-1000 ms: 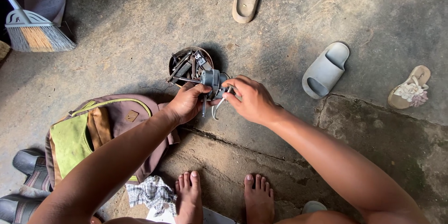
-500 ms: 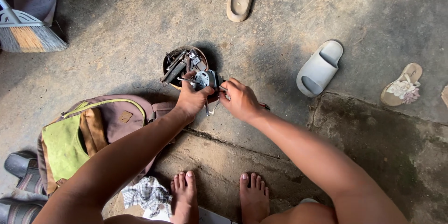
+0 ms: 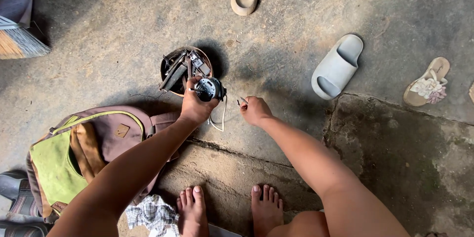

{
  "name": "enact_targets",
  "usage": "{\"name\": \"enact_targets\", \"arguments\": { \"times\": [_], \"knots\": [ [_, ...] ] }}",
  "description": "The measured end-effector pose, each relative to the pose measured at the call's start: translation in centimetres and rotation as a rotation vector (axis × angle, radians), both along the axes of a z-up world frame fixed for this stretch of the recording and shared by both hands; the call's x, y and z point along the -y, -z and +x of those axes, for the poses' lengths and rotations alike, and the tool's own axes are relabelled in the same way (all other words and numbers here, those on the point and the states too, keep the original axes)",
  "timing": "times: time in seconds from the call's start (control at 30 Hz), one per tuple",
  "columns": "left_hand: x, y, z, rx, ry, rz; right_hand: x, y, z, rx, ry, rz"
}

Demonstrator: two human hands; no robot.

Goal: The person is repairing or assembling a fan motor using a screwdriver and wrenches while sitting on the floor.

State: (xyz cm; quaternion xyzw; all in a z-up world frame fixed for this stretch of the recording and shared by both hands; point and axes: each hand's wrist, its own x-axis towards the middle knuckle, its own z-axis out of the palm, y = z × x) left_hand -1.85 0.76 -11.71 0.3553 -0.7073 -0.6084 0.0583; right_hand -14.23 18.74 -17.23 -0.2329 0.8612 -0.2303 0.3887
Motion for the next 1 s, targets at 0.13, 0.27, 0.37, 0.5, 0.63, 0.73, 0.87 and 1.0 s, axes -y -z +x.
{"name": "enact_targets", "arguments": {
  "times": [0.13,0.27,0.37,0.5,0.63,0.73,0.87,1.0],
  "knots": [
    [0.3,0.8,-0.3,0.005,0.058,0.037,-0.2,3.4,-0.7,-0.059,-0.037,-0.002],
    [1.1,2.9,-0.3,-0.133,0.083,0.37,1.0,1.9,-1.9,0.28,0.221,-0.068],
    [1.1,2.1,-1.0,-0.189,0.14,0.387,1.9,-1.4,-3.1,0.447,0.327,-0.269],
    [0.8,1.0,-2.0,-0.085,0.158,0.299,2.3,-7.3,-3.7,0.662,0.379,-0.24],
    [0.6,1.1,-2.3,-0.089,0.249,0.259,2.3,-8.4,-3.5,0.675,0.236,-0.118],
    [0.7,1.8,-2.5,-0.128,0.333,0.186,1.7,-7.6,-3.3,0.727,0.28,-0.107],
    [0.3,0.5,-3.0,0.089,0.365,0.139,1.0,-5.7,-3.1,0.693,0.331,-0.177],
    [-0.1,1.0,-3.0,0.043,0.398,0.221,0.9,-4.7,-3.3,0.605,0.421,-0.183]
  ]
}}
